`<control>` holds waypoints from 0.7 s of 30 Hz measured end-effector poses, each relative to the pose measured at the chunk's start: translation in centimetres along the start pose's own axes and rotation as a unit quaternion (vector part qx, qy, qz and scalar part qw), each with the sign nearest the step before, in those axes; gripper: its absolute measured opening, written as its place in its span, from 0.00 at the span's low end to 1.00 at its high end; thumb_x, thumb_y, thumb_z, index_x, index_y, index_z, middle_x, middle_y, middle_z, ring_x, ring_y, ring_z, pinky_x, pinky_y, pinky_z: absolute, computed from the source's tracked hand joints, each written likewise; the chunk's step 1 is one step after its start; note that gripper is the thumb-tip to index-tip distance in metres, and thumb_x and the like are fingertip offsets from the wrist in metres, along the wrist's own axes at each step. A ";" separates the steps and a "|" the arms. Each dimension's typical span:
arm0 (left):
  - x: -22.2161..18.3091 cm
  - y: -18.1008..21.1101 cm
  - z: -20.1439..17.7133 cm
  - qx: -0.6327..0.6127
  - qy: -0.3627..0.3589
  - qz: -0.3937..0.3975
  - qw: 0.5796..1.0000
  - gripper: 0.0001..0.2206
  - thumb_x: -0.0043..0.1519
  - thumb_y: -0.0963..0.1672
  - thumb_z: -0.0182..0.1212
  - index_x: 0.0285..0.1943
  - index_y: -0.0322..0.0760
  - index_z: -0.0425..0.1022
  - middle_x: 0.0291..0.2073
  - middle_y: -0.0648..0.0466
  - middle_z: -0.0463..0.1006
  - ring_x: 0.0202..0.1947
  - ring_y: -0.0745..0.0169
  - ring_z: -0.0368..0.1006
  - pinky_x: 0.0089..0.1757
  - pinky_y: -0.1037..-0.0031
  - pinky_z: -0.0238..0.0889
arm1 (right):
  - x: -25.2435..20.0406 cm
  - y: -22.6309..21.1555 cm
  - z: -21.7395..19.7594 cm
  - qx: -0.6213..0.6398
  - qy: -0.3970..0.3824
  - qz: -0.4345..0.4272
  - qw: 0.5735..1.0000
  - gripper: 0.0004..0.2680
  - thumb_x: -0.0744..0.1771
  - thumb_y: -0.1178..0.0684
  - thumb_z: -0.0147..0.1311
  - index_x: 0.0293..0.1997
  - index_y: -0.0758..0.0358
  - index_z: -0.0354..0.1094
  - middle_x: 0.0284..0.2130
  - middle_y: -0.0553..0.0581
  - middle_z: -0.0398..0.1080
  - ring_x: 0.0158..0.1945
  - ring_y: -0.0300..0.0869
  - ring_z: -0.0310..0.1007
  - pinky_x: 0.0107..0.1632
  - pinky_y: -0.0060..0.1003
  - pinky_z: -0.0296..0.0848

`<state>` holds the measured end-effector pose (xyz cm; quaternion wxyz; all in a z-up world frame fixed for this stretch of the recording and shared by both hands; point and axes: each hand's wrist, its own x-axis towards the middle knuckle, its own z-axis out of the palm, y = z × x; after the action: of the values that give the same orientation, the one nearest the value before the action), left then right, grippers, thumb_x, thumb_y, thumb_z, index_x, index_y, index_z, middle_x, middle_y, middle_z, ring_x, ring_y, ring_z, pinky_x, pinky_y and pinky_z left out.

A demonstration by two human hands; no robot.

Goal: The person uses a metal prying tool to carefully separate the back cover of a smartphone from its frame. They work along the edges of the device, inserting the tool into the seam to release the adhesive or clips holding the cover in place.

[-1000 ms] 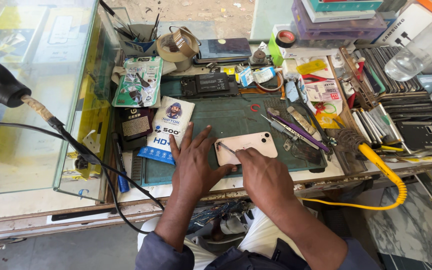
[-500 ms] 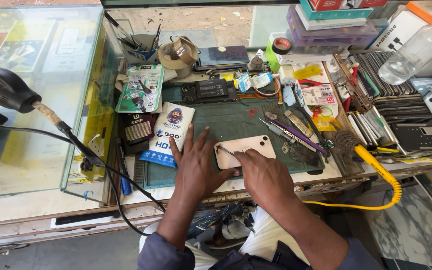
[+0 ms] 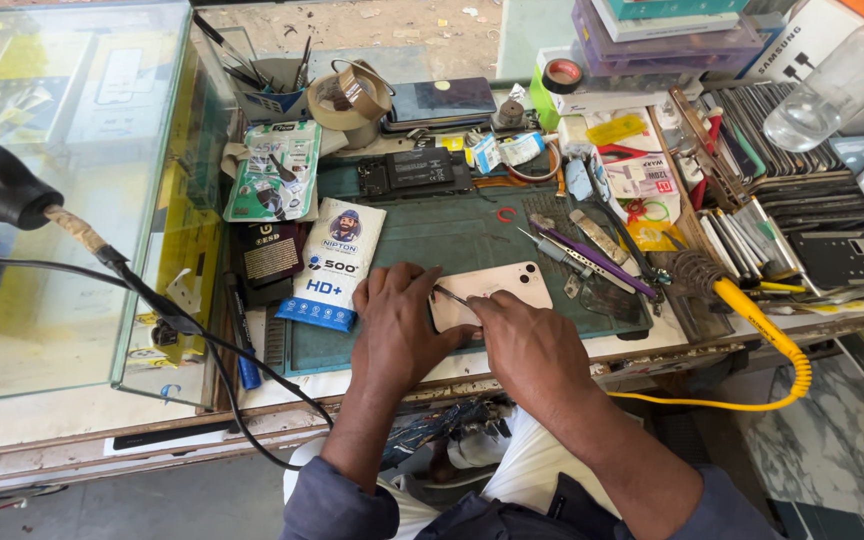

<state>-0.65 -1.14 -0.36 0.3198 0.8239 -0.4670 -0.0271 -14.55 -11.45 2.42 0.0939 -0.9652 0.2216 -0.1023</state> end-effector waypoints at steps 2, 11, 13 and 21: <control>0.1 0.1 -0.1 -0.003 -0.008 -0.006 1.000 0.35 0.40 0.53 0.80 0.57 0.37 0.78 0.50 0.51 0.74 0.55 0.49 0.64 0.56 0.56 0.51 | 0.1 0.1 0.1 0.003 -0.002 0.003 1.000 0.11 0.66 0.56 0.52 0.52 0.58 0.74 0.38 0.56 0.76 0.33 0.54 0.79 0.37 0.47 0.78; 0.2 0.3 -0.1 0.001 -0.008 -0.006 1.000 0.33 0.40 0.53 0.80 0.55 0.40 0.80 0.49 0.53 0.74 0.55 0.51 0.64 0.56 0.55 0.50 | -0.3 0.2 0.7 0.020 0.035 -0.002 0.999 0.09 0.66 0.56 0.53 0.50 0.59 0.74 0.40 0.56 0.76 0.31 0.55 0.78 0.35 0.48 0.77; 0.1 0.2 -0.1 0.003 -0.006 -0.006 1.000 0.33 0.40 0.53 0.80 0.55 0.40 0.80 0.49 0.53 0.74 0.55 0.51 0.65 0.56 0.55 0.49 | -0.4 0.1 0.9 0.022 0.027 0.006 0.999 0.10 0.66 0.56 0.54 0.50 0.59 0.74 0.41 0.56 0.75 0.30 0.55 0.78 0.35 0.48 0.77; 0.0 0.2 -0.1 0.004 -0.006 -0.008 1.000 0.34 0.40 0.54 0.79 0.56 0.40 0.79 0.49 0.53 0.74 0.55 0.52 0.65 0.55 0.54 0.49 | -0.8 -0.1 1.3 0.033 0.041 0.013 0.999 0.10 0.66 0.55 0.55 0.52 0.60 0.73 0.43 0.58 0.74 0.29 0.56 0.78 0.33 0.49 0.77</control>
<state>-0.81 -1.17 -0.15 0.3137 0.8286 -0.4627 -0.0324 -14.96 -10.86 1.07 0.1176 -0.9537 0.2339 -0.1479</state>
